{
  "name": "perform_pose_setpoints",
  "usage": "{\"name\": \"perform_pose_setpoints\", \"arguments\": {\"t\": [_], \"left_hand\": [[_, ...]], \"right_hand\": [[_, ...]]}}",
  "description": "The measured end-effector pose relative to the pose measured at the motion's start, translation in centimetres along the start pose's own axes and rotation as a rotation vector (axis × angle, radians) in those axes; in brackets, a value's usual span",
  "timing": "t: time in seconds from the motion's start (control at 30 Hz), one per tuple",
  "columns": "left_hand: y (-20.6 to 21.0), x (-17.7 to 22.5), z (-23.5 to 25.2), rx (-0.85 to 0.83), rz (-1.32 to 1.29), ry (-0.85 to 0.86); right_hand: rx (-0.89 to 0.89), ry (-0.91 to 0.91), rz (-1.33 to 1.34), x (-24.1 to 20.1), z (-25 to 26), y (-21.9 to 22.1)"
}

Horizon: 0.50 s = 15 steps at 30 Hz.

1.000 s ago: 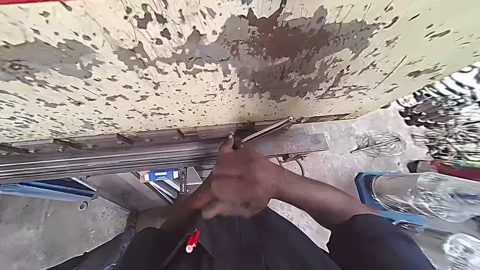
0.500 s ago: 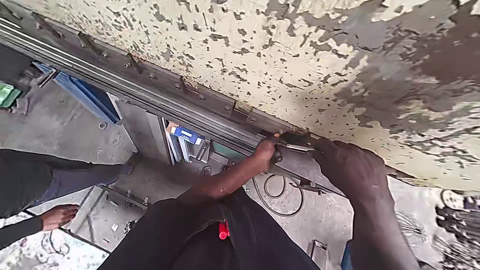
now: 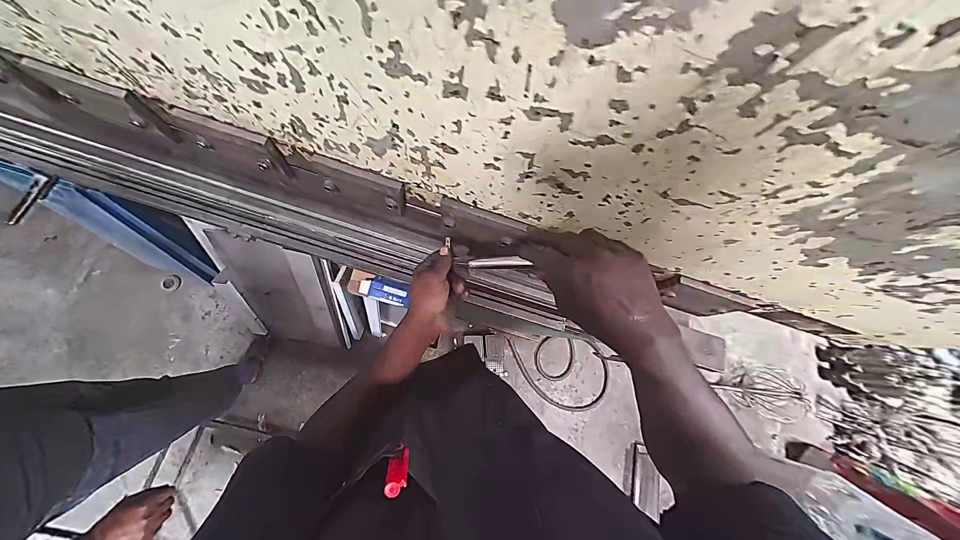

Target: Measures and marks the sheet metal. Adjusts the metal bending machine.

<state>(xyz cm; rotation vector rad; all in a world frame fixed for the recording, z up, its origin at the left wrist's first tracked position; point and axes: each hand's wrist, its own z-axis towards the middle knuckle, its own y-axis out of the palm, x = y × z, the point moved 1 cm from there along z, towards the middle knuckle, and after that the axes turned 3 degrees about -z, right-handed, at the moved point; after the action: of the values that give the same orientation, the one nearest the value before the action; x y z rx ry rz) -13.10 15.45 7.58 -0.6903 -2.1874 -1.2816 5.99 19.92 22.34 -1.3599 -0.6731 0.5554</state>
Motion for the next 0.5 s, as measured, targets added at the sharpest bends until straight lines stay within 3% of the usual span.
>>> {"name": "perform_pose_setpoints", "arguments": {"t": [0.13,0.33,0.5], "left_hand": [[-1.1,2.6,1.6,-0.104,-0.004,-0.092],[-1.0,2.8,2.9,-0.199,-0.066,-0.160],[-1.3,3.2,3.6,-0.314,-0.351,-0.279]], "right_hand": [[-0.046,0.035,-0.060,-1.8,3.1,-2.0],[-0.088,0.128,-0.073,-2.8,3.8,-3.3],[-0.032,0.001,-0.034,-4.4,6.8,-5.4]]}}
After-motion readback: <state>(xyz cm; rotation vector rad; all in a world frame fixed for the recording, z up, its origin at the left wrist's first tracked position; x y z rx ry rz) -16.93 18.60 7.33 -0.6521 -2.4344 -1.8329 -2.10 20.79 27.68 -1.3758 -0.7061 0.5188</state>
